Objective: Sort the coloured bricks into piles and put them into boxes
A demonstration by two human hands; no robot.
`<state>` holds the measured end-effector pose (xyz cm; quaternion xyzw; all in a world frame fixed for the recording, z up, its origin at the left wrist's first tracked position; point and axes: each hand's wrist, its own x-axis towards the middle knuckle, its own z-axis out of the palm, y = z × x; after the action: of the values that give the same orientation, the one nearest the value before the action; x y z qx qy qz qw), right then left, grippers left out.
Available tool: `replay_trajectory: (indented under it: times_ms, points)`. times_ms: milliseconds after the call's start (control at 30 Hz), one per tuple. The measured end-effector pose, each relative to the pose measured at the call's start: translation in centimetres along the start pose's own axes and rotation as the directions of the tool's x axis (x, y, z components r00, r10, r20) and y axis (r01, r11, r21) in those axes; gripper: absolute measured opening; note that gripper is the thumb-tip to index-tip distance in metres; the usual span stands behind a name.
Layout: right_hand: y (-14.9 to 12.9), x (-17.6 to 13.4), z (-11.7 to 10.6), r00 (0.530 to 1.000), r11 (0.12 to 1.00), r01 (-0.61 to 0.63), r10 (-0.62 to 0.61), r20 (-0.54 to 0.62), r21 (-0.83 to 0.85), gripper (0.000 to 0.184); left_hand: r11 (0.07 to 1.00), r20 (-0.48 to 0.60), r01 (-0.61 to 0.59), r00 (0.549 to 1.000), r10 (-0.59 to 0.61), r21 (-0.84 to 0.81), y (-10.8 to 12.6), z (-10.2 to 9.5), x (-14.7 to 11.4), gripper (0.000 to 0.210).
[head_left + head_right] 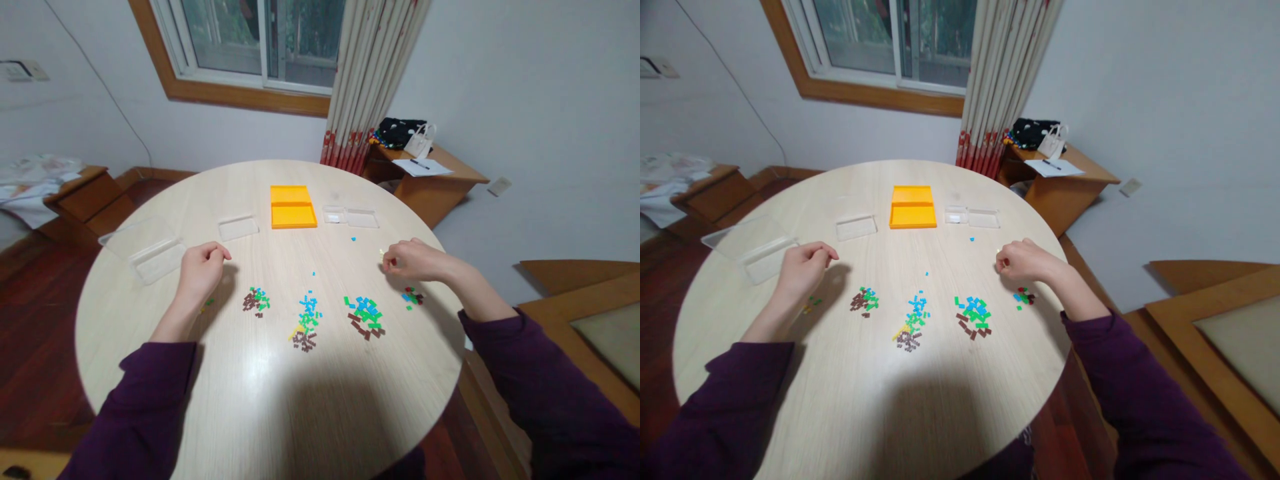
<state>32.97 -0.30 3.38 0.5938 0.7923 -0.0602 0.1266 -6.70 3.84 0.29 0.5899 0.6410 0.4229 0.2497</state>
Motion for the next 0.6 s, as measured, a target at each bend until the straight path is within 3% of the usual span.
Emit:
replay_trajectory:
  times_ms: [267,600]
  points:
    - [-0.4,5.7,0.4,0.969,0.988,-0.123,0.14,-0.201,0.097,0.042,1.0,0.001,0.012,1.0,-0.012,-0.01,-0.3,0.0,0.2,0.019]
    - [-0.2,7.6,2.5,0.986,0.992,-0.099,0.108,-0.128,0.074,0.056,1.0,-0.007,-0.013,1.0,0.012,-0.017,-0.2,0.1,0.1,0.02]
